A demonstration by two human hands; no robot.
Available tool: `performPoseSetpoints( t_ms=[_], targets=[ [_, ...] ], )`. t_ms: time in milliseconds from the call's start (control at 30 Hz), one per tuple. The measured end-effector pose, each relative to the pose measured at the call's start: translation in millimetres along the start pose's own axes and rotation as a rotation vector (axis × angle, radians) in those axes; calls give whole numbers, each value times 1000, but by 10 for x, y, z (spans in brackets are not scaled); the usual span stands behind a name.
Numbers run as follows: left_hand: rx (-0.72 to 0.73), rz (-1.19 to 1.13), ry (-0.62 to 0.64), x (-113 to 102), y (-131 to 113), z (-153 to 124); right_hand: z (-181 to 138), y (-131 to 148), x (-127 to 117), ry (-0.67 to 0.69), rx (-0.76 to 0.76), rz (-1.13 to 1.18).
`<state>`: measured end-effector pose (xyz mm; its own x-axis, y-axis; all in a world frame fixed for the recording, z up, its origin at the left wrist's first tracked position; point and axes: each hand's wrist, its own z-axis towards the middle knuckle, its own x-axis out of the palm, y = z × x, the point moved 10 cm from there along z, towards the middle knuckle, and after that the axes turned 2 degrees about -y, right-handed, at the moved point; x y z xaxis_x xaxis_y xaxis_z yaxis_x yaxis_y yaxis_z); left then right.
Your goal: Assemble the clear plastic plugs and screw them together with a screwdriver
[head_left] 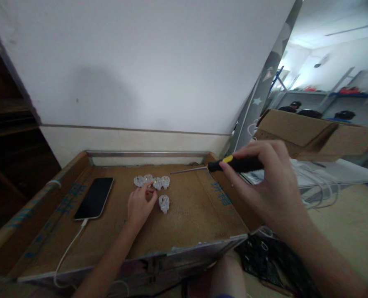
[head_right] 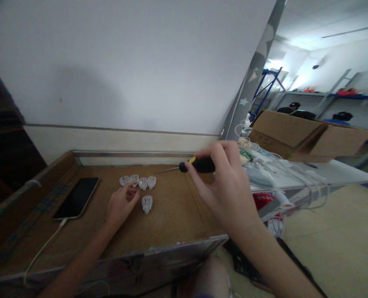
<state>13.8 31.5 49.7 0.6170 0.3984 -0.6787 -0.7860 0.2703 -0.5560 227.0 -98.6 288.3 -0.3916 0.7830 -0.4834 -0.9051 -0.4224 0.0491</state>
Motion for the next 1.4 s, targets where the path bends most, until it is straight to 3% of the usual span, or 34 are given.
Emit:
performPoseSetpoints(
  t_ms=[133, 267, 367, 533, 667, 833, 967, 1100, 1400],
  targets=[
    [-56, 38, 32, 31, 57, 0, -966, -426, 238, -100, 208, -100],
    [-66, 80, 61, 85, 91, -11, -1855, -678, 723, -40, 423, -71],
    [-54, 90, 67, 104, 92, -17, -2173, -779, 1091, 111, 502, -60],
    [-42, 24, 48, 75, 95, -2, -2055, -821, 1253, 189, 548, -91],
    [23, -94, 6, -12, 95, -6, -1701, -560, 1500, 266, 567, 223],
    [219, -102, 204, 138, -51, -161, -1449, -48, 2143, 481, 478, 447],
    [261, -73, 312, 277, -155, -220, -1489, 69, 2508, 579, 523, 445],
    [304, -76, 336, 333, -262, -189, -1518, 79, 2597, 602, 571, 418],
    [223, -49, 330, 365, -191, -192, -1553, -26, 2622, 563, 590, 477]
  ],
)
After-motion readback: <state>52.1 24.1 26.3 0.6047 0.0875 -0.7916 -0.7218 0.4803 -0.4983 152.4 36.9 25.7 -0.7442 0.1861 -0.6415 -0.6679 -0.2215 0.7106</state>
